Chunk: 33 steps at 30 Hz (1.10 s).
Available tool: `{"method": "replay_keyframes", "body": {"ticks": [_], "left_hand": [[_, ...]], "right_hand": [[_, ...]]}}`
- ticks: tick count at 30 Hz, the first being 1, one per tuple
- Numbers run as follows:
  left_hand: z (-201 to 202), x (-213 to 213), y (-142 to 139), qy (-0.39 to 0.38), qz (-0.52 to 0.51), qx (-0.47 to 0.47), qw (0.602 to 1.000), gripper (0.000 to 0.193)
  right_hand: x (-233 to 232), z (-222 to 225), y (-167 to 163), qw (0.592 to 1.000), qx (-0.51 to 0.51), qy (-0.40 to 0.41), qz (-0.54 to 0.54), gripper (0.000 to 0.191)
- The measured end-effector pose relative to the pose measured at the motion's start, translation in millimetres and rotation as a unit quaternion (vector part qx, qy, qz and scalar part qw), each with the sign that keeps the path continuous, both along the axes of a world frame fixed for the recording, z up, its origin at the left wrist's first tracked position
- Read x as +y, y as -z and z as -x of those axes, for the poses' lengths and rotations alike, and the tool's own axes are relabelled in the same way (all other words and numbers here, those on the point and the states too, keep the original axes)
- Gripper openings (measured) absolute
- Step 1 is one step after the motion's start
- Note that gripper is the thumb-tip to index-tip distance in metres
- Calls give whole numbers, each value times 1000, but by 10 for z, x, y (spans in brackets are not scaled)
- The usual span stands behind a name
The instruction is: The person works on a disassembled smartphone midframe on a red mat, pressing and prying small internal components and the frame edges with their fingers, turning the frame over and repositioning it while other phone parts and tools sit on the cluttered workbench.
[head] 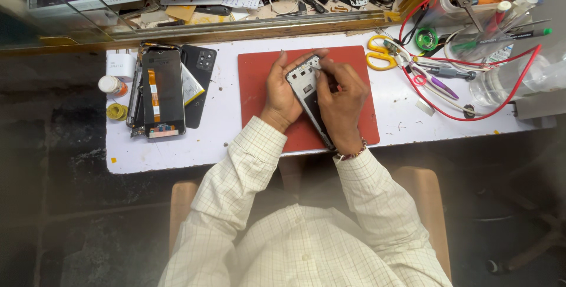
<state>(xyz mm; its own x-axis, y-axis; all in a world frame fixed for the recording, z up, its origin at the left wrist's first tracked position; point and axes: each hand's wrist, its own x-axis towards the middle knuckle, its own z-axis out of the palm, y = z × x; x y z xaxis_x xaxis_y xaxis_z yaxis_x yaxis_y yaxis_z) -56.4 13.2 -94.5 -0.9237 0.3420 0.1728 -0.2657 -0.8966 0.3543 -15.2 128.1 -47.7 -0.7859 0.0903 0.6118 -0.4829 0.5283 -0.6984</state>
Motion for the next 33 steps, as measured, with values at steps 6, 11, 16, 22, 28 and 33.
{"method": "replay_keyframes", "body": {"ticks": [6,11,16,22,28,33], "left_hand": [[10,2,95,-14,-3,-19,1000,72],[10,-11,131,-14,11,6,1000,74],[6,-10,163,-22,13,1,1000,76],[9,-5,159,-27,24,3,999,76],[23,4,163,-23,17,-4,1000,74],[12,-15,180,-16,12,-12,1000,71]], "right_hand": [[-51,74,38,999,-2,48,14,8],[-140,95,91,999,8,46,23,9],[-164,90,111,999,11,51,1,7],[-170,96,108,998,13,56,1,6],[-177,95,86,999,11,45,-14,5],[-251,66,91,998,6,47,-41,6]]}}
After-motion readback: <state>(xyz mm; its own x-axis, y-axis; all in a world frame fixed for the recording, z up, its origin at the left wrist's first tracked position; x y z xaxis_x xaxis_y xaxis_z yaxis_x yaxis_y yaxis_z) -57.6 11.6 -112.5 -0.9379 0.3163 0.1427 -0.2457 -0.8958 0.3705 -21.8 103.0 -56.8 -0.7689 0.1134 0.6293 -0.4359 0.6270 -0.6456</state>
